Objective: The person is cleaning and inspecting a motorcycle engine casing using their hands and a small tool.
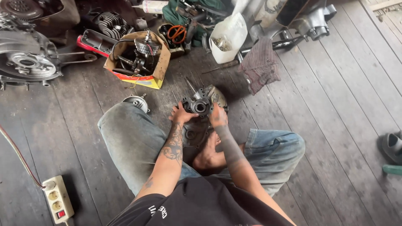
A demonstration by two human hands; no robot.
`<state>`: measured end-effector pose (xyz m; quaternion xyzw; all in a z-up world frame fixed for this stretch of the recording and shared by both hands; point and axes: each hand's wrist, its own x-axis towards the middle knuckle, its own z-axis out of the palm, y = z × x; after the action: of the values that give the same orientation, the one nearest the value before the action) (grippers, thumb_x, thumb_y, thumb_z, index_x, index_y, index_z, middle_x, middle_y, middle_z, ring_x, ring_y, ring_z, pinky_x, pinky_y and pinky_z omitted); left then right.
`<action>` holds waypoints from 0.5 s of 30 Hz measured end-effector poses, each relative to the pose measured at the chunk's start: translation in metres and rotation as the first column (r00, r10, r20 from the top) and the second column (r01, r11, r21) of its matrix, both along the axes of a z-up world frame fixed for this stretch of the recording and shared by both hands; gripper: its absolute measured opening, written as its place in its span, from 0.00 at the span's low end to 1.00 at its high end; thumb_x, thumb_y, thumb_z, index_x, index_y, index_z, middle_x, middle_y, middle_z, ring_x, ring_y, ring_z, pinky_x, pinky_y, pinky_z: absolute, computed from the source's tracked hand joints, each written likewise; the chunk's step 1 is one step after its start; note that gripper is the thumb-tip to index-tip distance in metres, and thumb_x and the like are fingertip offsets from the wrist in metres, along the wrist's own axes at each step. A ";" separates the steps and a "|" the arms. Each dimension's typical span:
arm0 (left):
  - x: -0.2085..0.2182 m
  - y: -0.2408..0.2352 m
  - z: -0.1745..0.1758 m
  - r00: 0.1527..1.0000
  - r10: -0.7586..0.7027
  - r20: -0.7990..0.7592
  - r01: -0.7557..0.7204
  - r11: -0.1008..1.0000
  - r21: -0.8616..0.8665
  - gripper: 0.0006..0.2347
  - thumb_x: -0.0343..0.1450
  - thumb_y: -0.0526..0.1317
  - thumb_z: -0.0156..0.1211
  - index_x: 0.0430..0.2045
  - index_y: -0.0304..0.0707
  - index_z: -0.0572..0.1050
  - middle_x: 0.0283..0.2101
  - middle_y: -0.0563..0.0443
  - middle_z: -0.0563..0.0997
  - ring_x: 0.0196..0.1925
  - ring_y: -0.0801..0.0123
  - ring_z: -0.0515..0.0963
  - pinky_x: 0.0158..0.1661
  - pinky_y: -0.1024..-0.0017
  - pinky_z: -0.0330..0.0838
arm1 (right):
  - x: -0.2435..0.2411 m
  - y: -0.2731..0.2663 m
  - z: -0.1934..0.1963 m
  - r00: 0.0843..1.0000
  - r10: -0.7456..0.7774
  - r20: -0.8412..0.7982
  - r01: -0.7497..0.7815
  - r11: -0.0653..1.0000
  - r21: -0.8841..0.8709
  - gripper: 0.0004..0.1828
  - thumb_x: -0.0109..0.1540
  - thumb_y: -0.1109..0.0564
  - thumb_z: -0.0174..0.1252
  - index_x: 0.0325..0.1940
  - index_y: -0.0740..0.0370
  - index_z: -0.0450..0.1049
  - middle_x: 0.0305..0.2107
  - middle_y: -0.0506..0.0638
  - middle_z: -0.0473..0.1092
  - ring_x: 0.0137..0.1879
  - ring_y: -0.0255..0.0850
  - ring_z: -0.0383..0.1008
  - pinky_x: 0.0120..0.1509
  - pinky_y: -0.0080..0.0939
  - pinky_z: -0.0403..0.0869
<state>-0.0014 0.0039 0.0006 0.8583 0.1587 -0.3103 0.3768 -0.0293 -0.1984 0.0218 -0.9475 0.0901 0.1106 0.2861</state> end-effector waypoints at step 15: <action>0.004 -0.001 -0.010 1.000 -0.017 -0.013 0.018 0.998 0.054 0.56 0.55 0.68 0.75 0.74 0.52 0.45 0.71 0.34 0.55 0.72 0.39 0.59 0.65 0.38 0.53 | 0.010 0.006 0.006 0.999 0.032 -0.024 -0.032 0.999 0.010 0.29 0.64 0.66 0.52 0.71 0.65 0.61 0.46 0.76 0.73 0.50 0.75 0.77 0.53 0.75 0.79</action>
<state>0.0030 0.0031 -0.0093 0.8675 0.1619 -0.3147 0.3495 -0.0195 -0.1921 0.0274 -0.9461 0.0780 0.1271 0.2875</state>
